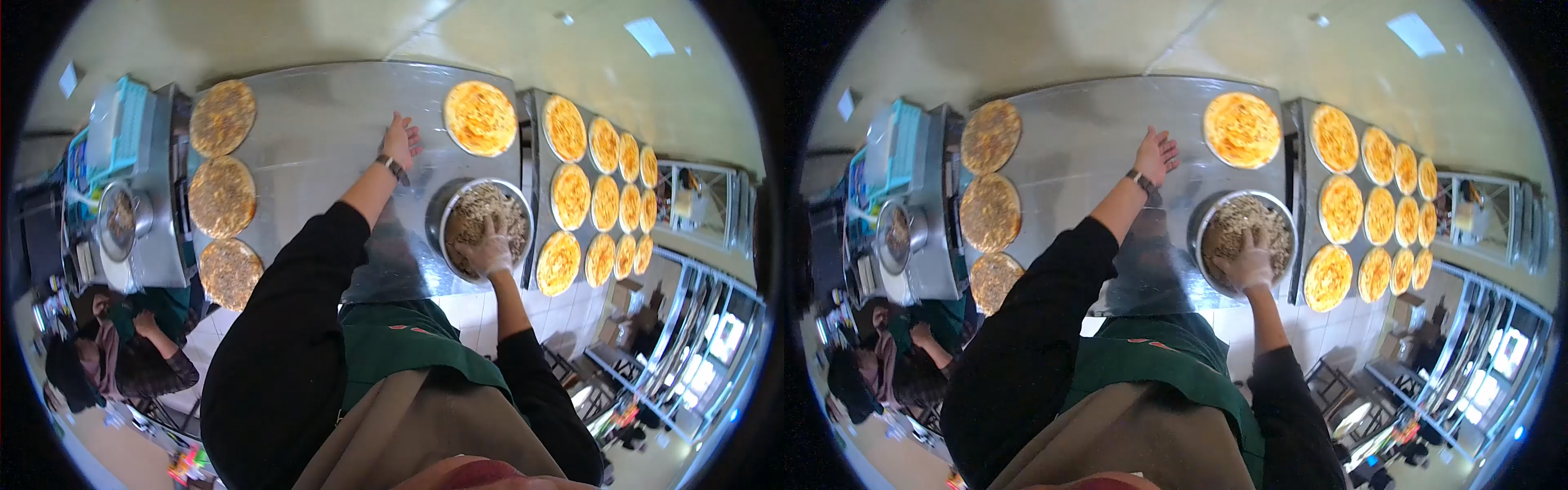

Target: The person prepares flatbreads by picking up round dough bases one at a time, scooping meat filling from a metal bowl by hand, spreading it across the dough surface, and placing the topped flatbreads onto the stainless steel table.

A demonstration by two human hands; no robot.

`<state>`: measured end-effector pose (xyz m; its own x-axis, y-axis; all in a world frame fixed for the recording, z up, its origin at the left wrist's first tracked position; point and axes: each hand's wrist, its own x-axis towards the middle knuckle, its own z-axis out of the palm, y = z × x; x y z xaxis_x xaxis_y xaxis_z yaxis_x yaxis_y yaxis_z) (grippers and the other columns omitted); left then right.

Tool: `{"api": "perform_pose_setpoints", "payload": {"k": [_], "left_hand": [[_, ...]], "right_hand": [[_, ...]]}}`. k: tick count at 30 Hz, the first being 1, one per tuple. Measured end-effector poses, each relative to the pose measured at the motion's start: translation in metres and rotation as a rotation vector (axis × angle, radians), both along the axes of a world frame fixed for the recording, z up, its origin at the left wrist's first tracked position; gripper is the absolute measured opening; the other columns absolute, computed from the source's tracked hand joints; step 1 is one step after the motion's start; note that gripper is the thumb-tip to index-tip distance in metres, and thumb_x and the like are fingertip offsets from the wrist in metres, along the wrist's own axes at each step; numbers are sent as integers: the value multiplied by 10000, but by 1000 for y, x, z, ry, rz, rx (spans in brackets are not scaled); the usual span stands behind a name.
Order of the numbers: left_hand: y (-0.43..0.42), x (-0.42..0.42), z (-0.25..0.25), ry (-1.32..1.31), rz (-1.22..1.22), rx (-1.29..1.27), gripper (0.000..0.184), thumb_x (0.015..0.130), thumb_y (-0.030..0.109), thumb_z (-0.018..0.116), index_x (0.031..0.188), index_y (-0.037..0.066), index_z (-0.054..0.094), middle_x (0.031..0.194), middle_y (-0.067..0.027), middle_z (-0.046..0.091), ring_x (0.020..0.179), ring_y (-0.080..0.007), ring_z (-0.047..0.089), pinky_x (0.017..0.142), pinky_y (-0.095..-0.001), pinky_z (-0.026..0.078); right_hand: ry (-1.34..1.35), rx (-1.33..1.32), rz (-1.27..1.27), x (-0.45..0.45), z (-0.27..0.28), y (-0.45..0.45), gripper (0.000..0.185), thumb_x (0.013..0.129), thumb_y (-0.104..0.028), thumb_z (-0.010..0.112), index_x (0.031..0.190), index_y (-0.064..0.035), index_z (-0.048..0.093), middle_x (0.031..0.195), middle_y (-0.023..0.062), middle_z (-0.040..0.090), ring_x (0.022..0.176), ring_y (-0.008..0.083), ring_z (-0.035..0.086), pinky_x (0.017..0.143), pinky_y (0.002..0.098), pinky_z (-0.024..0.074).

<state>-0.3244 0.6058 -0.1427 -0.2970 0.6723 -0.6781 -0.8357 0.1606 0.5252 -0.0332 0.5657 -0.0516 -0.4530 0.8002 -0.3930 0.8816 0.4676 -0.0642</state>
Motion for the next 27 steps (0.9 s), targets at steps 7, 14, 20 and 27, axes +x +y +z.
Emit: {"api": "perform_pose_setpoints", "payload": {"k": [7,14,20,27], "left_hand": [[83,27,16,-42,-165,-233,932,850,778,225,1444,62,287,1376,-213,427,1294,-352,382,1067,-558,216],[102,31,-10,-405,-45,73,733,954,576,264,1340,-35,380,1358,-215,436,1278,-365,408,1089,-539,271],[121,41,-42,-355,61,276,480,1001,362,284,1274,22,485,1338,-179,503,1233,-324,489,1055,-509,370],[101,30,-40,-427,-85,478,519,952,408,398,1329,60,475,1320,-166,532,1191,-334,532,986,-526,447]], "right_hand": [[75,-120,-278,17,-52,30,700,667,-59,680,1322,8,440,1334,306,412,1260,436,407,1056,403,378],[354,-200,-313,41,-12,35,697,662,-206,799,1281,-118,490,1305,232,466,1207,401,457,1034,426,386],[178,-152,-246,33,-40,21,784,616,-72,747,1319,-102,400,1388,304,246,1256,483,347,1058,440,370],[443,-67,-268,49,-68,32,499,702,67,528,1190,-36,519,1134,247,562,1063,414,555,936,427,452]]}}
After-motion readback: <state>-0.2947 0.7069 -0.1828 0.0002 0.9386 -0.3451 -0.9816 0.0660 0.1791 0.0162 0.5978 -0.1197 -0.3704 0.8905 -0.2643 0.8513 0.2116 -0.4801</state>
